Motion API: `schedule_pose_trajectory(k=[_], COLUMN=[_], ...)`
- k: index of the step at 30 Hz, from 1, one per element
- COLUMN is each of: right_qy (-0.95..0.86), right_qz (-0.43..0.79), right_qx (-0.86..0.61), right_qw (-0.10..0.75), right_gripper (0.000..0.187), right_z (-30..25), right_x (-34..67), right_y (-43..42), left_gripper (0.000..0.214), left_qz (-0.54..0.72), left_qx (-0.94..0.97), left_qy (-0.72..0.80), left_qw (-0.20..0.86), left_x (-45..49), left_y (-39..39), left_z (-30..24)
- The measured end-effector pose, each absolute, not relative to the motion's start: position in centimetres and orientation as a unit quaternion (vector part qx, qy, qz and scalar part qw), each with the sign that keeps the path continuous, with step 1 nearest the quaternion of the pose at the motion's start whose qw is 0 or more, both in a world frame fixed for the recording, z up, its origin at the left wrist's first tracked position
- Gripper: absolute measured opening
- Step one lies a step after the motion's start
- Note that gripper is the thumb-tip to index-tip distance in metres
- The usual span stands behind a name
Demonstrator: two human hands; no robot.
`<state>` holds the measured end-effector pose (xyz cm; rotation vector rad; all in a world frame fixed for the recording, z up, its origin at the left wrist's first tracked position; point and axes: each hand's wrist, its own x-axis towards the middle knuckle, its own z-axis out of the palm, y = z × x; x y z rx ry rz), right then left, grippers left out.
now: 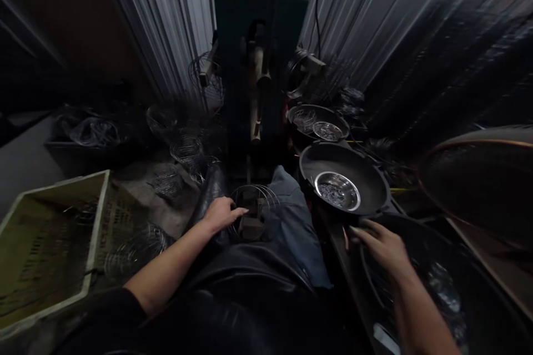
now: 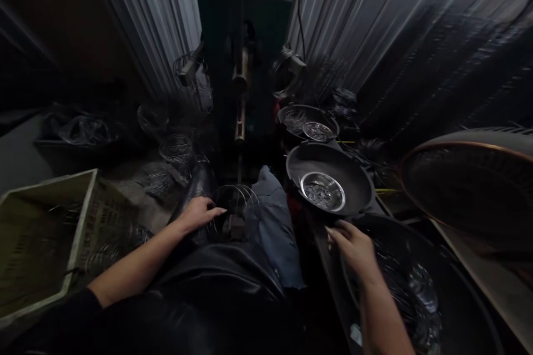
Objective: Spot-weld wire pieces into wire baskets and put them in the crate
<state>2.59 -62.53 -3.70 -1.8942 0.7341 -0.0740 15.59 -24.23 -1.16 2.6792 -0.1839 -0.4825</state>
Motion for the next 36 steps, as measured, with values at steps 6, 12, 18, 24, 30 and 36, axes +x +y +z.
schedule_pose_trajectory(k=[6, 12, 18, 24, 30, 36], right_qy=[0.198, 0.156, 0.117, -0.026, -0.092, 0.084], right_qz=[0.108, 0.097, 0.057, -0.044, -0.07, -0.004], right_qx=[-0.725, -0.798, -0.682, -0.765, -0.724, -0.694], right_qw=[0.651, 0.574, 0.719, 0.642, 0.681, 0.715], right_gripper=[0.076, 0.058, 0.069, 0.039, 0.023, 0.041], right_z=[-1.6, -2.8, -2.1, -0.6, -0.5, -1.4], right_x=[11.1, 11.5, 13.2, 17.1, 17.9, 18.8], right_y=[-50.8, -45.7, -41.6, -39.5, -41.2, -43.9], left_gripper=[0.073, 0.07, 0.109, 0.097, 0.095, 0.096], left_qz=[-0.202, -0.143, 0.026, 0.168, 0.203, 0.213], left_qx=[0.946, 0.919, 0.901, 0.861, 0.776, 0.793], left_qy=[-0.027, -0.051, -0.027, -0.036, -0.083, -0.125], left_qw=[0.25, 0.364, 0.431, 0.479, 0.592, 0.557], left_x=[15.4, 15.4, 19.6, 24.2, 25.8, 25.6], left_y=[-24.4, -25.6, -24.3, -23.4, -24.5, -24.9], left_z=[-1.8, -2.3, -0.9, -1.5, -2.9, -5.3])
